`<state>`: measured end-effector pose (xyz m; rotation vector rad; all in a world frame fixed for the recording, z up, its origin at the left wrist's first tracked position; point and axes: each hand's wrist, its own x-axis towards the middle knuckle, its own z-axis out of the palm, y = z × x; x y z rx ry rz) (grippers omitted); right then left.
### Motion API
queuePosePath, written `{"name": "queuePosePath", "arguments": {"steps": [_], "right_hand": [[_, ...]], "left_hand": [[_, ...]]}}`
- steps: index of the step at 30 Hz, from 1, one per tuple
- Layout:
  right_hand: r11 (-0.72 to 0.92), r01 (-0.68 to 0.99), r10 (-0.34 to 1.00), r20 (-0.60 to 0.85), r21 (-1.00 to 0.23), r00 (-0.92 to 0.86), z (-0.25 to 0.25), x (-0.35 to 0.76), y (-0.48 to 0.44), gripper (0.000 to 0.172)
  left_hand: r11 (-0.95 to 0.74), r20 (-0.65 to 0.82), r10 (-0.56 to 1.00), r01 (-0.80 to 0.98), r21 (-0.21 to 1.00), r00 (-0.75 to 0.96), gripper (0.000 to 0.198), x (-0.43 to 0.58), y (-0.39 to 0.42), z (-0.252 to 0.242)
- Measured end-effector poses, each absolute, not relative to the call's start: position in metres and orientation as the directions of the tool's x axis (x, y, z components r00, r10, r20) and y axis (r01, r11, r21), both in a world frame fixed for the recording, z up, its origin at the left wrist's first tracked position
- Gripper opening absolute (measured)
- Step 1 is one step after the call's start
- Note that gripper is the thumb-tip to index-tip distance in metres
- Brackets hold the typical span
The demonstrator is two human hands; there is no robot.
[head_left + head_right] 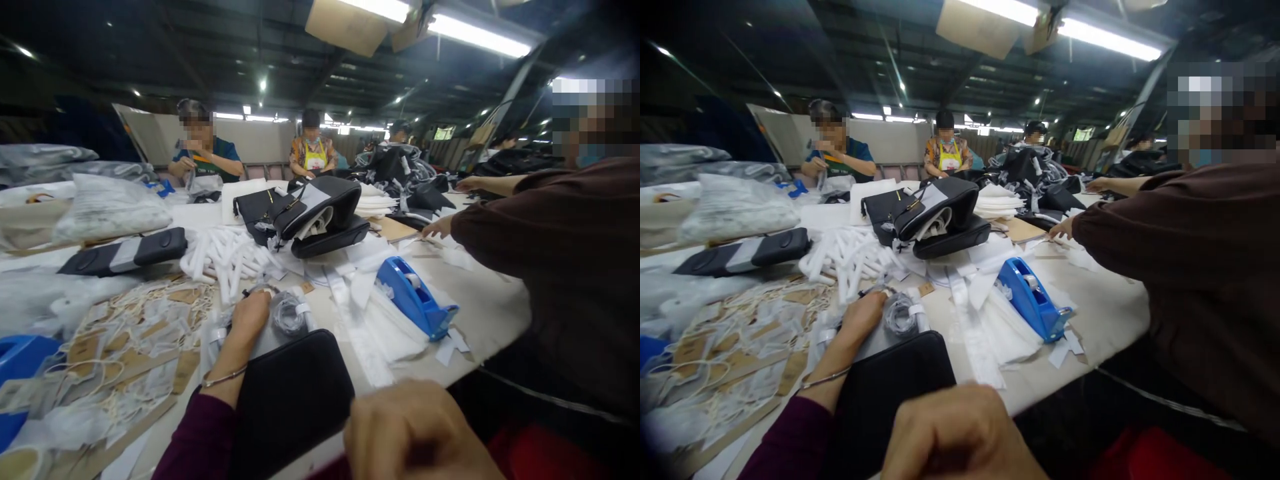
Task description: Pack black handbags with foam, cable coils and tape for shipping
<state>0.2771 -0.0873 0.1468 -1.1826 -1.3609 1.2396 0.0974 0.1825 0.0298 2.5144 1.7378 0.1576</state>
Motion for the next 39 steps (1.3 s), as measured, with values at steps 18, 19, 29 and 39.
{"name": "queuePosePath", "arguments": {"steps": [18,19,29,39], "right_hand": [[-0.319,0.852,0.947,-0.163,-0.414,0.276,0.013,0.38,0.017,0.011],[-0.31,0.86,0.951,-0.133,-0.405,0.28,0.011,0.38,0.018,0.008],[0.191,0.84,0.97,0.228,-0.507,-0.083,0.05,0.376,0.022,0.01],[0.282,0.351,0.915,0.14,-0.893,-0.378,0.094,0.36,0.084,0.025]], "left_hand": [[-0.351,0.009,0.936,0.932,0.094,0.352,0.038,0.095,0.181,0.035],[-0.352,0.022,0.936,0.931,0.1,0.351,0.038,0.095,0.181,0.034],[-0.337,0.085,0.941,0.926,0.168,0.328,0.042,0.092,0.178,0.032],[-0.329,0.044,0.944,0.929,0.169,0.327,0.039,0.093,0.178,0.031]]}}
